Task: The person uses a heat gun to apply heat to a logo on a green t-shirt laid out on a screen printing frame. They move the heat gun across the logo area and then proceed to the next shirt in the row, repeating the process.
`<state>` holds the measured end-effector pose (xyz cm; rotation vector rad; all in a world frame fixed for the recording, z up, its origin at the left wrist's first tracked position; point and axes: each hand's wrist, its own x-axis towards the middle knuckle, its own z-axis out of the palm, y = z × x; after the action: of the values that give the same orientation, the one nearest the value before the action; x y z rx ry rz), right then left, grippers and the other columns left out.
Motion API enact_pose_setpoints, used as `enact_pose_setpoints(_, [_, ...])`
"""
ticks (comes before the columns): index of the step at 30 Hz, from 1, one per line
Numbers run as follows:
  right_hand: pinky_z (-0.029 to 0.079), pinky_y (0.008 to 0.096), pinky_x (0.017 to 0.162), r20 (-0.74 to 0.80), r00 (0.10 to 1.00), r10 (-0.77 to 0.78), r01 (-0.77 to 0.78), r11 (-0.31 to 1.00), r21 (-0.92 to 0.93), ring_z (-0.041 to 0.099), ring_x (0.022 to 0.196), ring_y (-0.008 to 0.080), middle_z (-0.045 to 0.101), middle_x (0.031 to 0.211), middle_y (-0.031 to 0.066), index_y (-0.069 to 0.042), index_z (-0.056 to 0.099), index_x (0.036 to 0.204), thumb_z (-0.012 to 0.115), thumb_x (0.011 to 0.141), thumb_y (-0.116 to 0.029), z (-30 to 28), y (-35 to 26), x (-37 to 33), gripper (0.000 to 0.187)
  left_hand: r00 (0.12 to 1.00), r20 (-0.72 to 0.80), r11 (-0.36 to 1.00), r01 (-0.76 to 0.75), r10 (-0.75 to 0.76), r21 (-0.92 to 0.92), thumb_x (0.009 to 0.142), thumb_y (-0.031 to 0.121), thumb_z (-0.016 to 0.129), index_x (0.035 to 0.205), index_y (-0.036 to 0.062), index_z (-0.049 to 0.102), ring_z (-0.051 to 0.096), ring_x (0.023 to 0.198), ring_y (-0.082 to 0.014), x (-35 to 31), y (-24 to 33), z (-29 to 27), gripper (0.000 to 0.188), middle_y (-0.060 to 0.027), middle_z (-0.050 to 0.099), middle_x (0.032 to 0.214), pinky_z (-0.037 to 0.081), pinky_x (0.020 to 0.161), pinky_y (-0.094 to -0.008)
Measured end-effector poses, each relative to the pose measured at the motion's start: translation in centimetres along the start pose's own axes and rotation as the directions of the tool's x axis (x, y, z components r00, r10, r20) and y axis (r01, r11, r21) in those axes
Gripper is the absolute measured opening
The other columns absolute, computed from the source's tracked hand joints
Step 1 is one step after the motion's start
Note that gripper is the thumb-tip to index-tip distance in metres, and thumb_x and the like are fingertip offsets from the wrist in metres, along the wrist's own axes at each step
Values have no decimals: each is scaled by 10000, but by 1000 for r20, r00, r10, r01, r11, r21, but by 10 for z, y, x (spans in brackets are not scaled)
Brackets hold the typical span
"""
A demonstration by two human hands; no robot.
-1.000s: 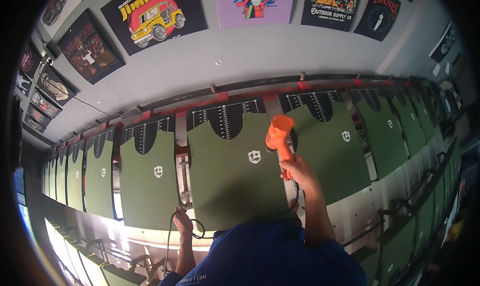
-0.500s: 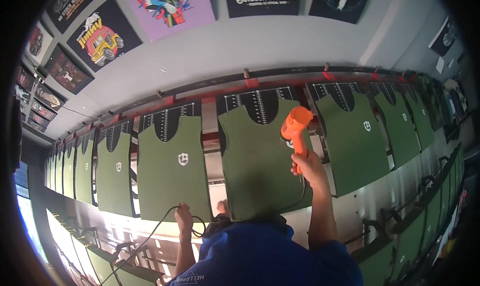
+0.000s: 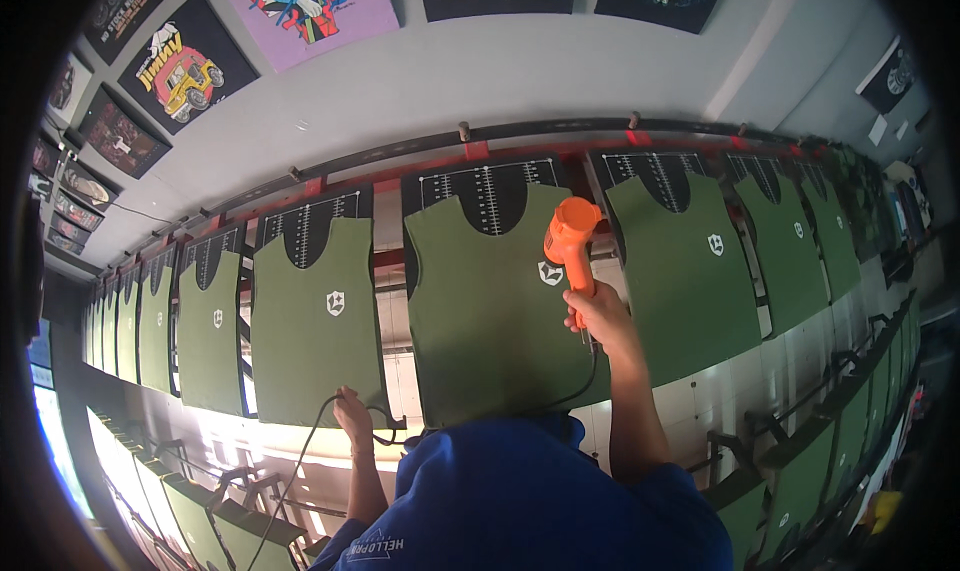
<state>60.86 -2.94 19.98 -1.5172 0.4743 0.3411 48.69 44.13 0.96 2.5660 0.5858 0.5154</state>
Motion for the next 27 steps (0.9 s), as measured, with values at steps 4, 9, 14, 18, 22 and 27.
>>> enact_pose_setpoints(4, [487, 271, 533, 8, 1000, 6, -6, 1000, -18, 597, 580, 135, 554, 709, 26, -13, 565, 914, 619, 871, -224, 9, -1, 0, 223, 997, -71, 1000, 19, -19, -4, 989, 246, 394, 833, -61, 571, 583, 687, -406, -10, -7, 3, 387, -236, 600, 726, 429, 663, -482])
enact_pose_setpoints(9, [484, 260, 532, -10, 1000, -22, 21, 999, -44, 601, 596, 134, 551, 714, 29, -9, 564, 912, 618, 873, -228, 13, 2, 1, 229, 975, 161, 989, 150, -151, 17, 982, 248, 408, 842, -34, 552, 579, 705, -438, -3, 12, -8, 346, -250, 596, 751, 423, 640, -499])
enact_pose_setpoints(14, [485, 255, 530, -19, 999, -41, 40, 998, -50, 607, 613, 133, 556, 737, 34, -6, 570, 907, 616, 874, -224, 17, 0, 1, 225, 981, 114, 986, 150, -158, 77, 984, 242, 401, 842, -8, 546, 586, 693, -437, -3, 14, -1, 322, -235, 594, 717, 409, 610, -507])
enact_pose_setpoints(18, [488, 255, 532, -77, 997, -9, 8, 1000, -14, 610, 612, 133, 561, 739, 33, -5, 571, 911, 615, 876, -227, 22, -4, 0, 229, 942, 105, 947, 312, -319, 82, 987, 258, 396, 840, 9, 539, 589, 698, -439, 0, 23, -4, 323, -224, 598, 707, 405, 610, -509])
enact_pose_setpoints(22, [492, 259, 533, -102, 993, -55, 46, 995, -89, 610, 603, 132, 562, 735, 34, -2, 571, 914, 610, 881, -219, 21, 1, 0, 223, 952, 89, 950, 278, -292, 140, 989, 271, 392, 846, 14, 535, 588, 701, -441, 1, 16, 3, 327, -222, 601, 711, 404, 618, -519])
enact_pose_setpoints(27, [497, 263, 536, -128, 990, -63, 50, 993, -107, 605, 595, 131, 558, 731, 32, -2, 570, 916, 607, 885, -210, 19, 3, -1, 214, 952, 109, 950, 266, -285, 164, 989, 277, 389, 862, 22, 544, 590, 715, -438, 2, 25, -1, 324, -213, 607, 728, 412, 634, -521])
